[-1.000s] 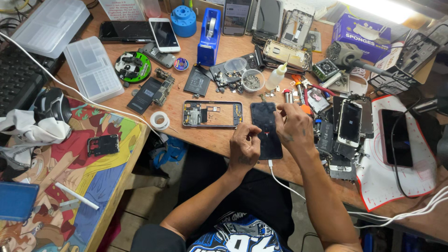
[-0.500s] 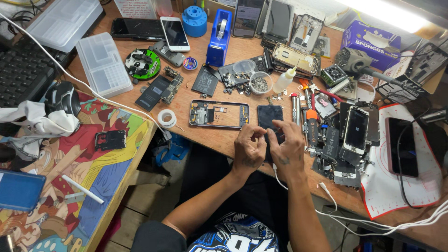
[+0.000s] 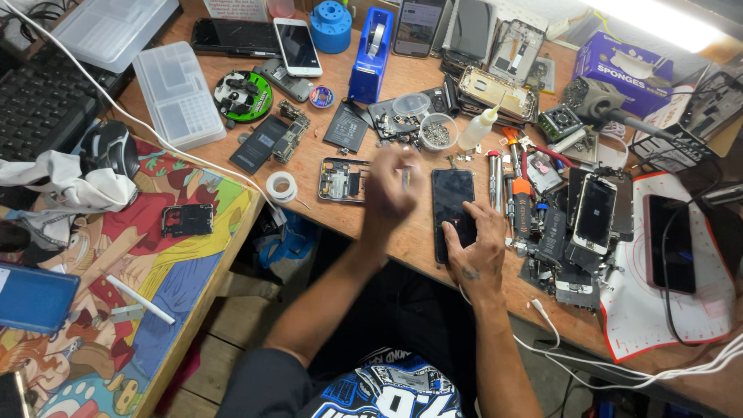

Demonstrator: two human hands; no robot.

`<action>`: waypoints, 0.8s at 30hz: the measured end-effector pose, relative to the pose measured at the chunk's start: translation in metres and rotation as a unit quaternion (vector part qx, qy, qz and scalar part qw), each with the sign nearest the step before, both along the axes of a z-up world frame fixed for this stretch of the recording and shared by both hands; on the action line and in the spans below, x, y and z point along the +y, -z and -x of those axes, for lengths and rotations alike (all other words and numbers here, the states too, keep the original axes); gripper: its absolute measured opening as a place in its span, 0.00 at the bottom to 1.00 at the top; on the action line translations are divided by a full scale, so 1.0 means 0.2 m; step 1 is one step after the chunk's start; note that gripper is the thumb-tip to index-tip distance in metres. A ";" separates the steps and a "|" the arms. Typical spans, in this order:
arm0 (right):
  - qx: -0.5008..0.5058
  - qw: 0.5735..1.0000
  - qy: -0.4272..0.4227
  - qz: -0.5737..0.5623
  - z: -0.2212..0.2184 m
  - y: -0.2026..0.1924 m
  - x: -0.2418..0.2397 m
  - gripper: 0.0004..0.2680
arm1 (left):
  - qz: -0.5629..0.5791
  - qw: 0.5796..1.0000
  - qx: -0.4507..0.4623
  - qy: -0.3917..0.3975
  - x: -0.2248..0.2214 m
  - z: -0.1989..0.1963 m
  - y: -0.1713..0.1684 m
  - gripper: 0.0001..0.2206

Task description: The person tests a smartphone by connecting a charger and pressing buttons, then disassembles it using a screwdriver to remove the back cover and internal components. The person handles the battery, motherboard, and screws, placing parts on the workbench.

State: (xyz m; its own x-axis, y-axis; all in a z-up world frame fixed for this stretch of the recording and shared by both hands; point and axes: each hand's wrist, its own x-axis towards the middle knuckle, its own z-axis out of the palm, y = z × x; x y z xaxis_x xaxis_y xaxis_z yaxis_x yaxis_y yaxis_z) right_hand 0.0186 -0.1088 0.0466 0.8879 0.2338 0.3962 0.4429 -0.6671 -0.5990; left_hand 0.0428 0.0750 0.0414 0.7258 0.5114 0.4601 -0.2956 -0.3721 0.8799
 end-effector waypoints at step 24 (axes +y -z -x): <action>-0.008 0.997 -0.048 0.059 -0.02 -0.05 -0.03 0.24 | -0.303 0.828 0.444 -0.161 1.13 -0.60 0.10 0.22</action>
